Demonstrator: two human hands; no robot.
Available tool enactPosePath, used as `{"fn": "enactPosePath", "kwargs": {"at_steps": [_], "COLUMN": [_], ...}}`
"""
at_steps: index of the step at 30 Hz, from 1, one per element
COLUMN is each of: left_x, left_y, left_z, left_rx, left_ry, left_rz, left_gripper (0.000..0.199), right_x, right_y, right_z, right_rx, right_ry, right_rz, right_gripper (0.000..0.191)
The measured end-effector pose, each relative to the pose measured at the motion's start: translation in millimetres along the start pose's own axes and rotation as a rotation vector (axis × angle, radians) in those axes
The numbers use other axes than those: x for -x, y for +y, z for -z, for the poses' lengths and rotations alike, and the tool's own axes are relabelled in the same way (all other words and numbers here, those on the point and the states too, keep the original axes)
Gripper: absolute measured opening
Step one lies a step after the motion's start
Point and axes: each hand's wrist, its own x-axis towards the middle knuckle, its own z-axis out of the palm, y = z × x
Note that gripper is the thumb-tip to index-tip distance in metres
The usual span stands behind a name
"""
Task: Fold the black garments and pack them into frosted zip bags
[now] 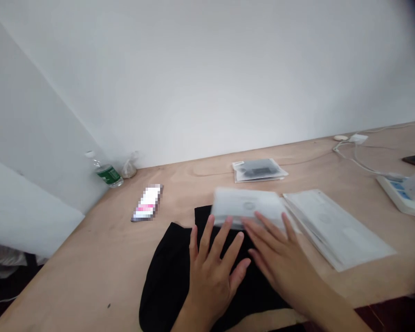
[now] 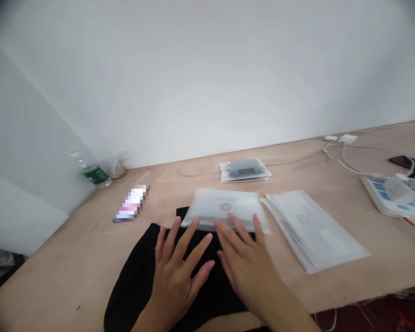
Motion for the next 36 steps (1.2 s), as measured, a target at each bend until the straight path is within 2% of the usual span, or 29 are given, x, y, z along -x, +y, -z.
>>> {"fn": "enactPosePath", "kwargs": {"at_steps": [2,4,6,7,8,10,11,12,14,16,19,25,29,33,34,36], "left_x": [0.9,5.0,11.1,14.2,17.1,21.4,22.6,23.3,23.6,23.6,24.6,26.5,25.7,24.2,23.7,22.3], "left_y": [-2.9,-9.6,-17.7,-21.4,-24.5,-28.7,-29.8,-30.3,-30.7,-31.1,-32.9,-37.3,-38.0,-38.0,-38.0,-37.8], "left_z": [2.3,-0.7,-6.7,-10.0,-13.0,-17.7,-19.3,-20.6,-22.4,-24.2,-27.3,-31.6,-32.1,-30.8,-30.4,-30.0], "left_rx": [-0.049,-0.07,-0.065,-0.058,-0.05,-0.041,-0.041,-0.043,-0.04,-0.027,-0.008,0.023,0.04,0.051,0.055,0.064], "left_ry": [-0.041,-0.067,-0.054,-0.033,-0.002,0.07,0.1,0.125,0.16,0.181,0.203,0.218,0.217,0.232,0.236,0.246], "left_rz": [0.057,0.139,0.198,0.219,0.24,0.268,0.277,0.283,0.282,0.271,0.263,0.308,0.347,0.39,0.399,0.415], "left_gripper": [0.034,0.026,0.025,0.026,0.027,0.031,0.032,0.033,0.033,0.032,0.031,0.036,0.04,0.043,0.044,0.045], "right_x": [-9.9,-14.8,-15.2,-14.0,-12.3,-8.7,-7.6,-7.2,-9.4,-14.8,-25.3,-38.7,-41.3,-36.5,-33.3,-25.0], "right_y": [-12.9,-18.0,-19.4,-19.8,-20.2,-20.9,-20.7,-20.1,-17.5,-14.4,-13.1,-16.1,-14.4,-16.4,-17.4,-19.3], "right_z": [-2.7,-6.0,-6.9,-6.5,-5.8,-5.8,-7.2,-9.8,-18.1,-27.4,-34.8,-29.4,-35.0,-30.7,-25.2,-10.0], "right_rx": [-0.076,-0.142,-0.207,-0.25,-0.304,-0.407,-0.438,-0.444,-0.395,-0.328,-0.305,-0.478,-0.703,-1.172,-1.335,-1.643], "right_ry": [-0.033,-0.034,0.023,0.092,0.183,0.349,0.365,0.319,0.094,-0.131,-0.272,-0.323,-0.317,-0.167,-0.127,-0.127], "right_rz": [0.105,0.134,0.134,0.111,0.053,-0.159,-0.291,-0.416,-0.578,-0.631,-0.637,-0.677,-0.737,-1.007,-1.065,-1.141], "right_gripper": [0.047,0.048,0.048,0.046,0.044,0.034,0.03,0.027,0.034,0.044,0.048,0.051,0.055,0.071,0.071,0.061]}}
